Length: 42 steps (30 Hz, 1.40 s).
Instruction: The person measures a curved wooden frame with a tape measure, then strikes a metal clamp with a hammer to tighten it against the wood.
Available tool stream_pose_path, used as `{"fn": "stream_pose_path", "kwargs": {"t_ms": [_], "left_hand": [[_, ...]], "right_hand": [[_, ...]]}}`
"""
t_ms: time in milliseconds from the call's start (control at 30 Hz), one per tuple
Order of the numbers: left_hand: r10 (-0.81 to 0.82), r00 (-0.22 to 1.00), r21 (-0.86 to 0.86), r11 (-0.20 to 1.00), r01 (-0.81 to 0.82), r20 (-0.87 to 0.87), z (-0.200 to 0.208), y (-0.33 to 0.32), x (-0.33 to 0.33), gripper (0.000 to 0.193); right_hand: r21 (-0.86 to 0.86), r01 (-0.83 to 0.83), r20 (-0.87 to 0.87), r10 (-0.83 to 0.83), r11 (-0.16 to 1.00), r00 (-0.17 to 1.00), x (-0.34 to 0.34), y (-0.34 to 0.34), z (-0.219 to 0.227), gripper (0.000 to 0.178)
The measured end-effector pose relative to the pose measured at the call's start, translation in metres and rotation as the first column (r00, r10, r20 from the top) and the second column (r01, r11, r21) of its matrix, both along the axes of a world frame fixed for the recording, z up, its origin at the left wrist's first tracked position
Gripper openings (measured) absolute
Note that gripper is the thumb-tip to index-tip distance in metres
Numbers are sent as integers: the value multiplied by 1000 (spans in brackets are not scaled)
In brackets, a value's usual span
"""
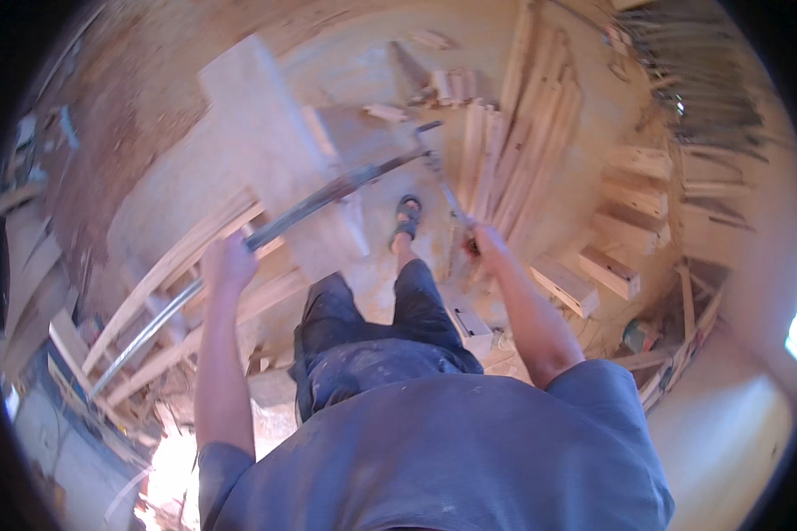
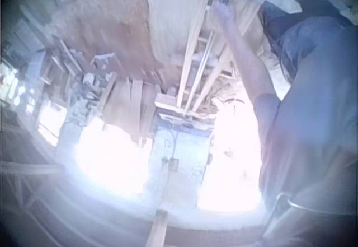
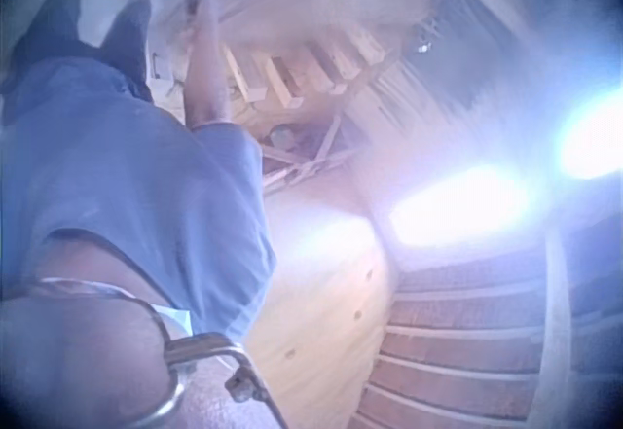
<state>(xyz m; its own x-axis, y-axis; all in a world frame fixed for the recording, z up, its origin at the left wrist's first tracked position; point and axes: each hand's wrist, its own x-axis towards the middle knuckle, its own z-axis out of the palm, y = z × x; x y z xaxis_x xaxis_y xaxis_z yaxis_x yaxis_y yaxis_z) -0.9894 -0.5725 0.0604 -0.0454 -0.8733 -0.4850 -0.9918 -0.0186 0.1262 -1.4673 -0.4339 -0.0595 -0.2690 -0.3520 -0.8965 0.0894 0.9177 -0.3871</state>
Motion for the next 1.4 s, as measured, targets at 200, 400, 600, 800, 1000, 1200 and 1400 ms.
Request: {"fn": "stream_pose_path", "kwargs": {"t_ms": [200,400,600,800,1000,1200,1400], "left_hand": [[-26,950,-367,925,-95,-311,18,50,28,28],[93,936,-531,802,-272,-339,53,177,78,35],[789,510,-64,522,-850,-343,44,429,130,14],[997,65,152,58,-987,39,9,684,45,44],[985,-141,377,-169,-911,102,-25,738,-29,32],[969,-142,138,-115,-984,-203,-7,660,71,36],[833,-102,253,47,-966,-543,28,538,303,40]], "right_hand": [[-347,-186,-97,162,919,982,71,-49,64,29],[-340,-270,-538,49,901,842,65,-60,13,17],[-719,-55,-340,-282,693,897,85,-145,19,11],[82,-964,-940,341,255,11,110,-50,31,11],[-54,-997,-828,560,-47,19,182,60,-5,33],[-231,-917,-483,856,-326,-183,424,65,82,26],[-277,-854,-491,829,-440,-267,649,87,186,38]]}}
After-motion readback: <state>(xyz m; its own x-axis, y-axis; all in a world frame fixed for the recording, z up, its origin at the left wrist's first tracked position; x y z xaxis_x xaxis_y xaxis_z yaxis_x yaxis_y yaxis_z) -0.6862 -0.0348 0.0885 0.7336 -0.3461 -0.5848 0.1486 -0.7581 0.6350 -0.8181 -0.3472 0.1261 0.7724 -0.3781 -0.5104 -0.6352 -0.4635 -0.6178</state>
